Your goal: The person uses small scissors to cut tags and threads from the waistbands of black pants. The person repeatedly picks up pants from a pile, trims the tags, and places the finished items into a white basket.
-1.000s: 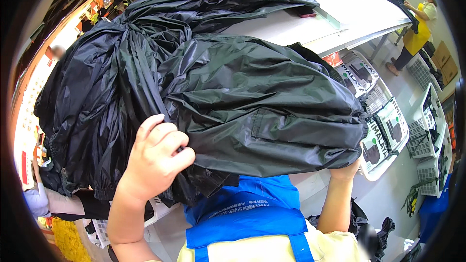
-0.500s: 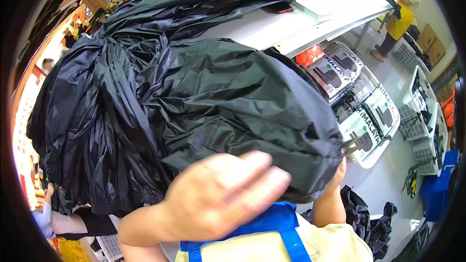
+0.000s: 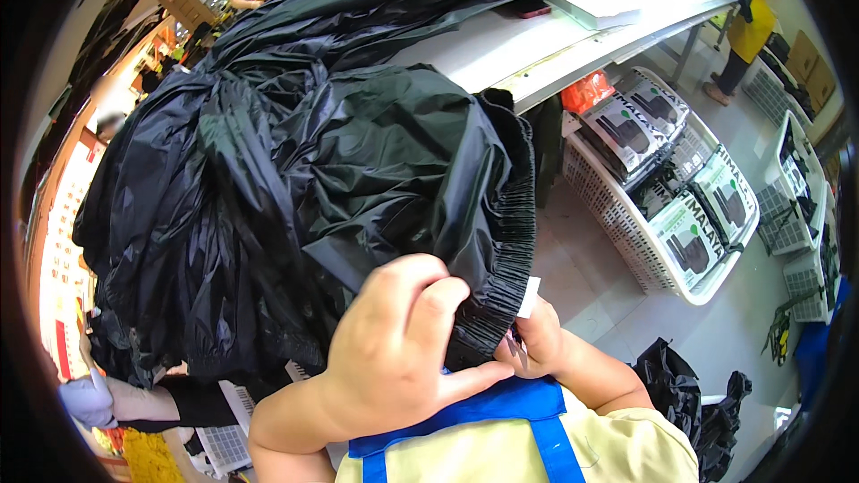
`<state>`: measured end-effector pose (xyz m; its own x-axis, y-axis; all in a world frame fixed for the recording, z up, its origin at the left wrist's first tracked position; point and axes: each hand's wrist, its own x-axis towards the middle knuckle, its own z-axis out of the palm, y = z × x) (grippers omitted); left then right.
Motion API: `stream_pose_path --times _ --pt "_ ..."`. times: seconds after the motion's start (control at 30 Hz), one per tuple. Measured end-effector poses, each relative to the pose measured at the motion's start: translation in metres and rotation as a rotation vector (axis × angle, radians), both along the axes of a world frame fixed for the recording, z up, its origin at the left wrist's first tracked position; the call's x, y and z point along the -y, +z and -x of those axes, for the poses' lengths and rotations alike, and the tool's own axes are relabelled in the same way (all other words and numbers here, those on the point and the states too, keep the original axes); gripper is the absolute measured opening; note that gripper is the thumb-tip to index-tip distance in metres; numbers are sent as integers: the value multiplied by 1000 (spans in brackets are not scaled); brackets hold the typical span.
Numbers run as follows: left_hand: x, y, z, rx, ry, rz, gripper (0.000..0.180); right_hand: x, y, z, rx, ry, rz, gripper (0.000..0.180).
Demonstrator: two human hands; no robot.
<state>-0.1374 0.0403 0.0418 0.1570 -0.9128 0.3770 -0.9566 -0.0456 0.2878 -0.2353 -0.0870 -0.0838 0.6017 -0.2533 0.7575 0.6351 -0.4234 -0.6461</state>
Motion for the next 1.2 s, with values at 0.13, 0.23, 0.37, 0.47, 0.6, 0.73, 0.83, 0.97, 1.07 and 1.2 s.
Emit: stream_pose_path --times 0.13,0.23,0.37,0.47,0.6,0.73,0.83,0.97,1.07,1.2 --pt "-5 0 -7 -185 46 -132 51 0 -9 -3 -158 88 -65 45" --pt "-20 -7 -20 -654 221 -66 44 0 -21 2 -131 54 -150 25" --pt "-25 -23 -34 -1354 132 255 42 -10 -13 3 -82 54 -508 17" --pt "-31 -26 -41 -1692 80 319 41 -3 -13 15 -260 91 -513 10" --pt "-40 -27 -43 -1735 95 403 44 12 -2 21 -343 115 -501 8" --pt "-49 -35 -43 -1142 155 463 43 1 -7 17 -264 373 -955 18" --pt "-58 -38 -47 -292 296 335 43 -15 -8 12 -134 392 -1077 18" --pt "-44 -22 -25 195 -23 189 37 -21 -2 7 -149 327 -841 18" --pt "-29 -10 -11 -231 62 93 34 -15 4 1 -238 178 -370 13" --pt "-7 11 -34 -126 114 76 40 -16 7 -17 -103 204 22 18"
